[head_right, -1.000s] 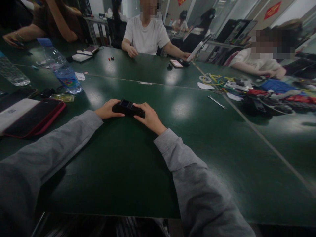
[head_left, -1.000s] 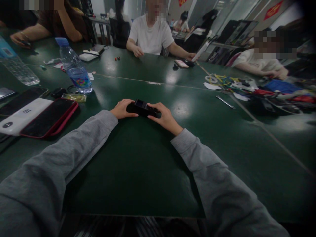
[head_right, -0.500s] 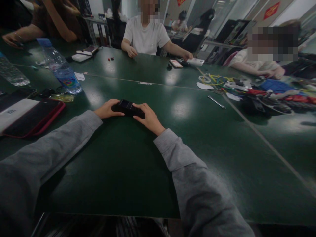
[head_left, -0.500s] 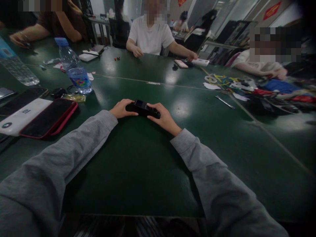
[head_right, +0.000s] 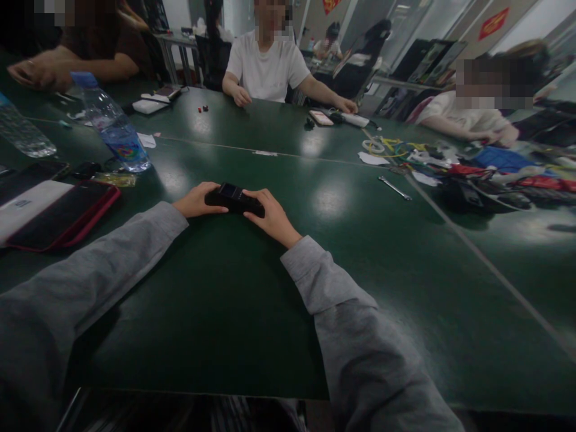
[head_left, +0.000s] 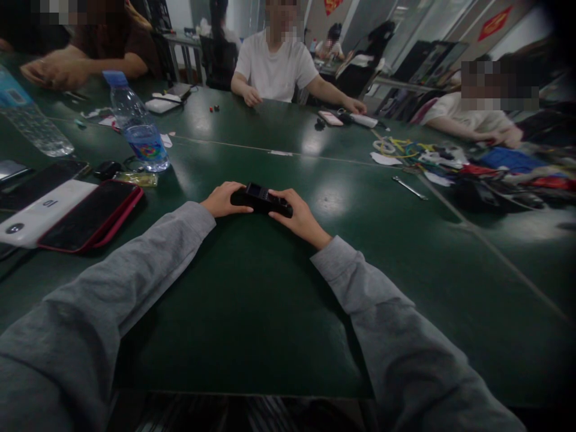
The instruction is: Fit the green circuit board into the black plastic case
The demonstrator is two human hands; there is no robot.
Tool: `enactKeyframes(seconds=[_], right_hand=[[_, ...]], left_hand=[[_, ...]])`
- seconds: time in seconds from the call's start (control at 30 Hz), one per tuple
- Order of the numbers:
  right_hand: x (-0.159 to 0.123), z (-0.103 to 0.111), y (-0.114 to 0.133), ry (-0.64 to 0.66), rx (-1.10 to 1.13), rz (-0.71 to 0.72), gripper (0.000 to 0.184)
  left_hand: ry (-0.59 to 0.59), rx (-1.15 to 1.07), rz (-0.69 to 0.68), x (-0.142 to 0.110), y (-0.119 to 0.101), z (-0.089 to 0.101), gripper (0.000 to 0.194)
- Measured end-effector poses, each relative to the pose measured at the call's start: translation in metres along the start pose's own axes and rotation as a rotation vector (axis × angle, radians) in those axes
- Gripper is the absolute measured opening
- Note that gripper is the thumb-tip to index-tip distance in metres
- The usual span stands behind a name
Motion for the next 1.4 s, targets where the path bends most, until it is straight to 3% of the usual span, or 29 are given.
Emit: enactKeyframes(seconds=[0.6,1.03,1.23,1.4], right_hand=[[0.0,0.003,0.001,-0.033,0.067,-0.026,0.05],[0.01,0.019,0.012,-0.063,0.126,-0.01,0.052],[0.014,0.041,0.01,-0.15,0.096,-0.034,0.056],[0.009,0.072,-0.019,-0.35,-0.028,-0.083,0.056]], left_hand=[[0.013,0.002,0.007,-0.001,-0.003,0.003,0.076],[0.022,-0.007,0.013,0.0,0.0,-0.002,0.076],[0.03,0.024,-0.015,0.001,-0.003,-0.001,0.07],[0.031,0.028,-0.038,0.001,-0.005,-0.001,0.062]])
Point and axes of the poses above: each hand's wrist, its own x-axis towards the middle knuckle, its own z-axis out of the back of the hand, y = z × x, the point moved 9 cm from there along x, towards the middle knuckle, and after that the axes turned 11 degrees about x, right-handed, at the moved point
